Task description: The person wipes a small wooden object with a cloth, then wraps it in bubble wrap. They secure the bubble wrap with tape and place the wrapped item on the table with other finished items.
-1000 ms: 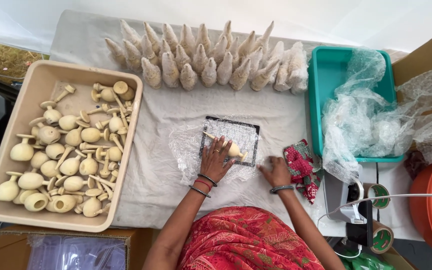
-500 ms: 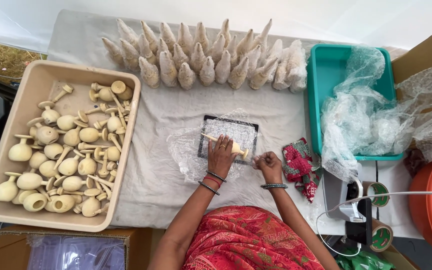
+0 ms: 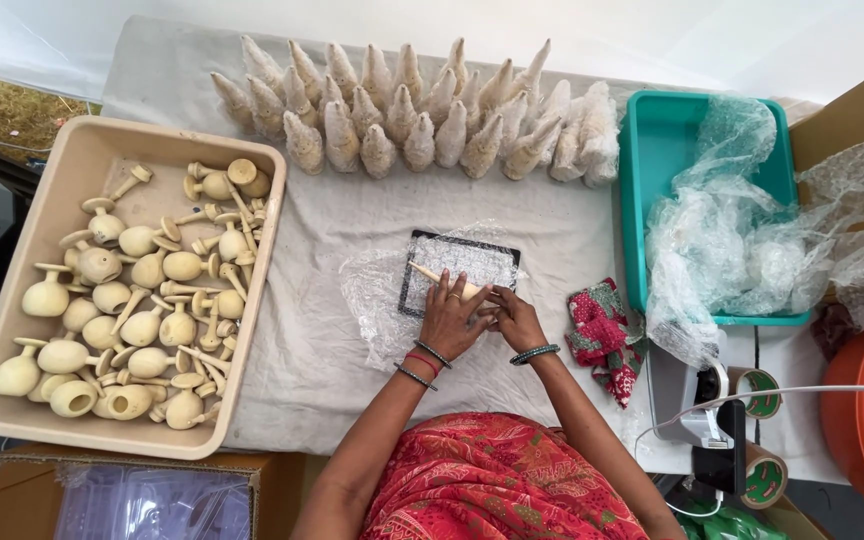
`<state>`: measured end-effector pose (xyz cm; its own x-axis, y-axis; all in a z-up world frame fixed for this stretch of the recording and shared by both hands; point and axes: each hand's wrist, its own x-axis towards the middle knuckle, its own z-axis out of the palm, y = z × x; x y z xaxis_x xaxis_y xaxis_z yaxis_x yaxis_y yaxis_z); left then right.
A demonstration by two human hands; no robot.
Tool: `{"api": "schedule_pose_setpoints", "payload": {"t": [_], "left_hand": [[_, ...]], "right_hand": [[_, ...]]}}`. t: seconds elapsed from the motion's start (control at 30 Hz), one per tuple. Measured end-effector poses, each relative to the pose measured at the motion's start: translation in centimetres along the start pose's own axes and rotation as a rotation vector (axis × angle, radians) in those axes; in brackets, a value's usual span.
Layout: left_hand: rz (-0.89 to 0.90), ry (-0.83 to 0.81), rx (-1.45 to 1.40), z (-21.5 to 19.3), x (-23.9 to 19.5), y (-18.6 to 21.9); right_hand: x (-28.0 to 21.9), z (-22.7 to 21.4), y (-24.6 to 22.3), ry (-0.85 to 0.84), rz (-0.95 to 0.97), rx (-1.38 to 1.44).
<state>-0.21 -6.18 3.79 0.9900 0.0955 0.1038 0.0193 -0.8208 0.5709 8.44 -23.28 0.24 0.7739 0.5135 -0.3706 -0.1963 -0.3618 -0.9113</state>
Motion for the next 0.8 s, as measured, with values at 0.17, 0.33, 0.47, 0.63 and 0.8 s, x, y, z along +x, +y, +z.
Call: {"api": "schedule_pose_setpoints", "payload": {"t": [0.17, 0.33, 0.47, 0.63, 0.8], "left_hand": [[0.06, -0.005, 0.074, 2.4, -0.4, -1.4], [0.034, 0.004, 0.08, 2.3, -0.3, -1.2], [0.028, 0.026, 0.063, 2.8, -0.4, -1.4], [0.054, 0.107, 0.117, 4.2, -0.7, -2.0], [0.062, 0.096, 0.154, 4.1, -0.5, -2.3]], "right_hand": [[1.6, -2.5, 1.0, -0.017, 0.187, 0.261], [3.3, -5.8, 2.9, 0.5, 0.076, -0.04], [6.3, -5.5, 2.5, 0.463, -0.106, -0.306], [10.7, -3.7, -0.9, 0.421, -0.388, -0.709], [11.3, -2.5, -1.8, 0.276, -0.059, -0.665]]}}
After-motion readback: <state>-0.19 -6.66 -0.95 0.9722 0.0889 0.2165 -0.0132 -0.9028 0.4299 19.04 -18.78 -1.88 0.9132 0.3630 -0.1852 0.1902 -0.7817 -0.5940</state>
